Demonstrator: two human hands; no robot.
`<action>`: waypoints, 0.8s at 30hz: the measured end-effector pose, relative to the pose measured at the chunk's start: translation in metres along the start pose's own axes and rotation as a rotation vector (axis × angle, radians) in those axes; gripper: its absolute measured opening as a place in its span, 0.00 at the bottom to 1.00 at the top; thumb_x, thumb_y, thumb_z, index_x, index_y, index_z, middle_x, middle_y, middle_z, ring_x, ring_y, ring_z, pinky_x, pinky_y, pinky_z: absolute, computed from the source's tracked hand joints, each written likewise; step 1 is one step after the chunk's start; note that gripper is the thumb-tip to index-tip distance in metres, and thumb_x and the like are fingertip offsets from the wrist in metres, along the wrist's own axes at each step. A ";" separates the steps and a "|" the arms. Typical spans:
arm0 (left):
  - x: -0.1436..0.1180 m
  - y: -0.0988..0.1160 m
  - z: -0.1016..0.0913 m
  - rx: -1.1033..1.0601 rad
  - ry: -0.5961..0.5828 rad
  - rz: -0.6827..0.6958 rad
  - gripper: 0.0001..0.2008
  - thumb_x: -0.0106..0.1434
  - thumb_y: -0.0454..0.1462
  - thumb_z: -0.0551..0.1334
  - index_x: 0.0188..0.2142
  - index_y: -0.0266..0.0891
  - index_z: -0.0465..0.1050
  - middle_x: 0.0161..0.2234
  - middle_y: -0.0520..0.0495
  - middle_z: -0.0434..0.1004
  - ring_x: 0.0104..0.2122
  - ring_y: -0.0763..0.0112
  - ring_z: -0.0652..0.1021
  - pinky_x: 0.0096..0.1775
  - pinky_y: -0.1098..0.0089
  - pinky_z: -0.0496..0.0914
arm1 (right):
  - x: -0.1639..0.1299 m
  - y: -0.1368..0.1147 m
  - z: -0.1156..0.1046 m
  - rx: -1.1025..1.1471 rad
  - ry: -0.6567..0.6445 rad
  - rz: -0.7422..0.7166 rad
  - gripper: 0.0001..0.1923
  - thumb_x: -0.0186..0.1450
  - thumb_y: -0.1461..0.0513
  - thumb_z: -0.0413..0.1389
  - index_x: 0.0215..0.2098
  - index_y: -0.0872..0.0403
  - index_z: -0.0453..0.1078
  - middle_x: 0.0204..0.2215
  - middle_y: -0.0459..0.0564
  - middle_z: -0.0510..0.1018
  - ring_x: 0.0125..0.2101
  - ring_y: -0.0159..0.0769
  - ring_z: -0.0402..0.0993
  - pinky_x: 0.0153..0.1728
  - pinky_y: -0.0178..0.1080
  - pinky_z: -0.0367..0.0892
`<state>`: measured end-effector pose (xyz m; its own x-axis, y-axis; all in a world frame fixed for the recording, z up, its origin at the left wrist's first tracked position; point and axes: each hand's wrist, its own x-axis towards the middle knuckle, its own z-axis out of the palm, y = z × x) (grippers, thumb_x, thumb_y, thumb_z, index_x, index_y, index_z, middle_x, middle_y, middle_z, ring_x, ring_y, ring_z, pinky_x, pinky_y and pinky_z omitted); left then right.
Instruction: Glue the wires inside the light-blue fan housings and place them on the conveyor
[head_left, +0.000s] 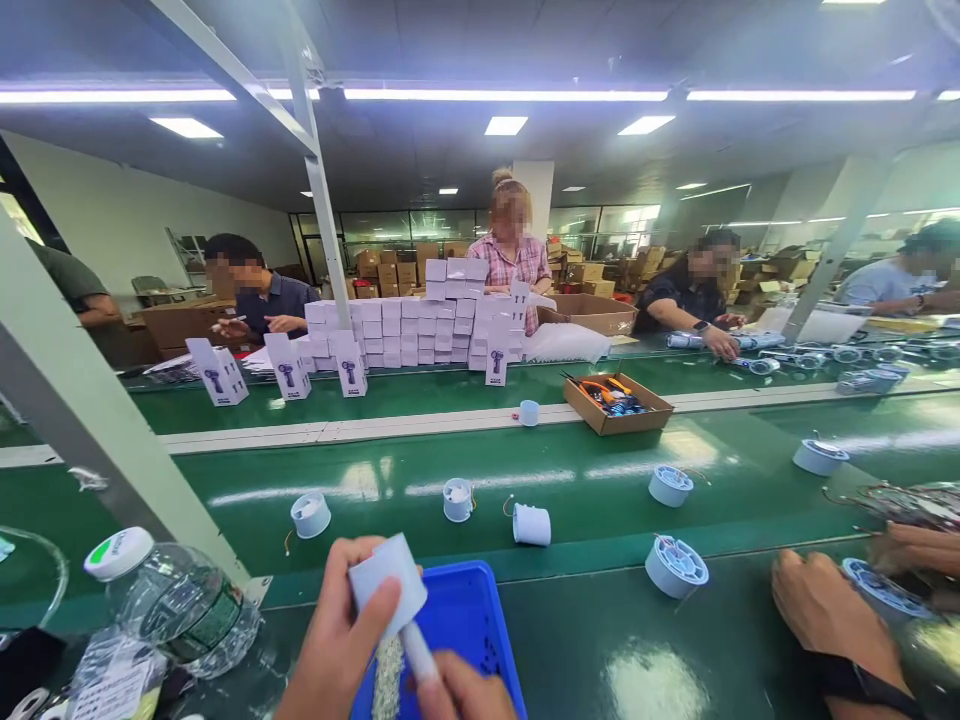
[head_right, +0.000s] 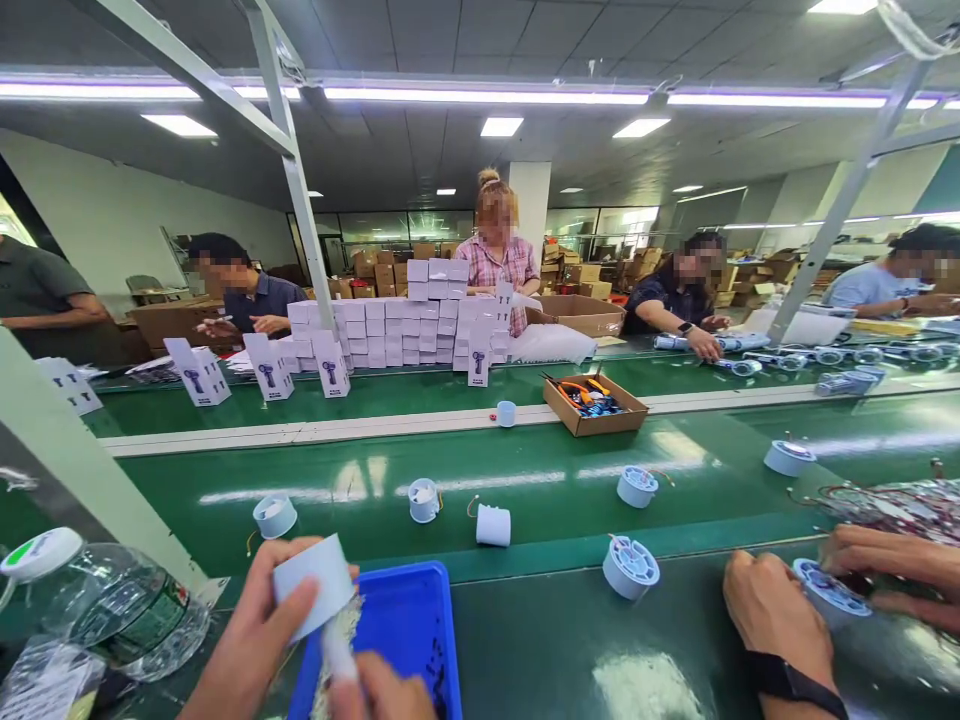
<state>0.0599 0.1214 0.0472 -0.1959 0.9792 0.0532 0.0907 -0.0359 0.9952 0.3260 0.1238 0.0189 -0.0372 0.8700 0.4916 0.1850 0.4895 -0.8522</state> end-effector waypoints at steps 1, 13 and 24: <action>0.018 -0.001 0.003 0.399 -0.097 0.160 0.16 0.60 0.50 0.59 0.41 0.43 0.62 0.36 0.47 0.73 0.34 0.62 0.75 0.37 0.63 0.70 | -0.007 -0.003 0.037 -0.009 -0.047 0.020 0.18 0.61 0.48 0.53 0.19 0.45 0.73 0.06 0.37 0.62 0.09 0.32 0.62 0.09 0.32 0.55; 0.130 -0.059 0.080 0.981 -0.387 0.355 0.19 0.63 0.40 0.61 0.53 0.39 0.67 0.55 0.41 0.68 0.50 0.55 0.72 0.48 0.48 0.68 | -0.012 0.023 0.110 0.085 -0.097 0.244 0.10 0.66 0.54 0.50 0.32 0.52 0.65 0.26 0.46 0.69 0.25 0.34 0.68 0.28 0.34 0.65; 0.114 -0.020 0.055 0.498 0.025 0.302 0.14 0.64 0.40 0.60 0.47 0.39 0.70 0.50 0.42 0.71 0.46 0.59 0.74 0.46 0.52 0.69 | -0.025 0.042 0.129 0.154 -0.158 0.245 0.14 0.67 0.51 0.48 0.35 0.51 0.66 0.27 0.46 0.70 0.26 0.36 0.70 0.29 0.37 0.69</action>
<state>0.0897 0.2450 0.0288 -0.1121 0.9350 0.3365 0.5934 -0.2086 0.7774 0.2084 0.1305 -0.0519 -0.1640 0.9556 0.2446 0.0570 0.2568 -0.9648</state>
